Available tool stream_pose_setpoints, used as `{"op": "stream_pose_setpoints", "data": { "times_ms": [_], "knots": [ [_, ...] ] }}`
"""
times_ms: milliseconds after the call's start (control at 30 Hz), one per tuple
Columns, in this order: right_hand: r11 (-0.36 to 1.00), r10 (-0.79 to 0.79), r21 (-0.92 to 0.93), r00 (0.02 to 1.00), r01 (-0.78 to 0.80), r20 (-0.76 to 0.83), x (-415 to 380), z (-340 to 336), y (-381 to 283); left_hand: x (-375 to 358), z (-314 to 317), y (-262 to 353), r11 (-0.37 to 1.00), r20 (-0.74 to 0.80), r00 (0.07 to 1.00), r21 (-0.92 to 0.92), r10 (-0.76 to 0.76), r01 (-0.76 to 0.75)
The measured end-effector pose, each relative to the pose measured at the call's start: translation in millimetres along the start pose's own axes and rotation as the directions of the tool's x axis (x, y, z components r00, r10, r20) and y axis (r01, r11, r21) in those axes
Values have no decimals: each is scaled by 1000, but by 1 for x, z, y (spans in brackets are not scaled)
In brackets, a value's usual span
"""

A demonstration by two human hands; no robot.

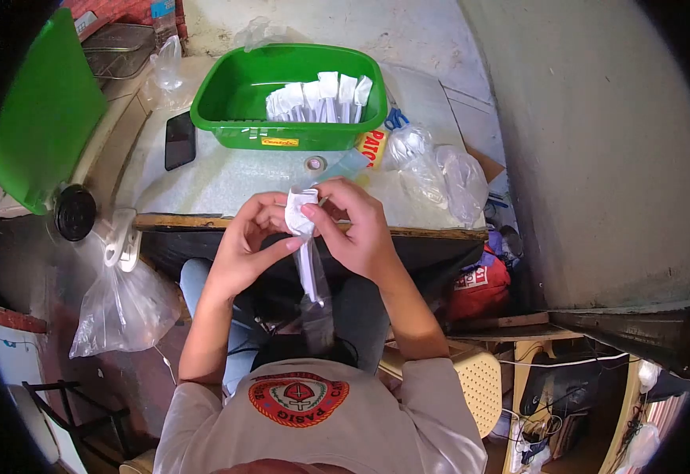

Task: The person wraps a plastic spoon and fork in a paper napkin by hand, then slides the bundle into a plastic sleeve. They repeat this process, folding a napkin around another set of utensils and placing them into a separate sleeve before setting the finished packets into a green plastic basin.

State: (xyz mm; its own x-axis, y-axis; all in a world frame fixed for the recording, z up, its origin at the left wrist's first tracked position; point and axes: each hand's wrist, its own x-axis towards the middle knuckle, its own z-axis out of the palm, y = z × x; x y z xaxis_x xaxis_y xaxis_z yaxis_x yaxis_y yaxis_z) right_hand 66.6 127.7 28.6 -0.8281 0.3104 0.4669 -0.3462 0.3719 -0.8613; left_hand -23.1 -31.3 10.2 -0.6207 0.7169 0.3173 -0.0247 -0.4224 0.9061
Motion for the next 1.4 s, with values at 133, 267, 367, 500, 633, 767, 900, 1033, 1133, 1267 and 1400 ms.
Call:
{"op": "stream_pose_setpoints", "data": {
  "times_ms": [133, 267, 367, 500, 633, 767, 900, 1033, 1133, 1267, 1400],
  "knots": [
    [999, -42, 23, 999, 42, -17, -1, 4, -3, -4, -7, -10, 991, -4, 994, 73, -111, 111],
    [999, -38, 27, 999, 38, -24, -2, 1, -8, -9, -3, -12, 997, -104, 992, 27, -69, 72],
    [997, 8, 76, 1000, -9, 14, -5, 0, -5, -13, 2, -12, 988, -148, 987, 154, 55, -32],
    [960, 95, 260, 995, -103, 43, -6, 0, 1, -11, -1, -15, 938, -119, 973, 312, 197, -152],
    [949, 114, 292, 992, -122, 47, -7, 1, 0, -6, -5, -8, 868, -38, 955, 429, 293, -249],
    [948, 114, 294, 993, -119, 36, -7, 3, -2, -5, -9, -6, 897, -24, 973, 391, 231, -204],
    [967, 101, 224, 991, -118, 88, -9, 1, 2, -3, -11, -6, 970, -39, 993, 219, 112, -101],
    [954, 126, 255, 982, -158, 140, -10, 1, 3, 2, -8, -1, 980, -38, 996, 184, 80, -71],
    [960, 110, 254, 992, -122, 62, -7, 0, 1, 5, 0, -8, 990, -135, 986, 117, 93, -77],
    [964, 96, 251, 995, -86, -29, -5, 0, 2, -5, 6, -12, 970, -59, 998, 244, 3, 12],
    [997, -33, -77, 998, 29, -57, -8, 1, 4, -7, 12, -9, 941, -7, 998, 333, -58, 57]
  ]
}}
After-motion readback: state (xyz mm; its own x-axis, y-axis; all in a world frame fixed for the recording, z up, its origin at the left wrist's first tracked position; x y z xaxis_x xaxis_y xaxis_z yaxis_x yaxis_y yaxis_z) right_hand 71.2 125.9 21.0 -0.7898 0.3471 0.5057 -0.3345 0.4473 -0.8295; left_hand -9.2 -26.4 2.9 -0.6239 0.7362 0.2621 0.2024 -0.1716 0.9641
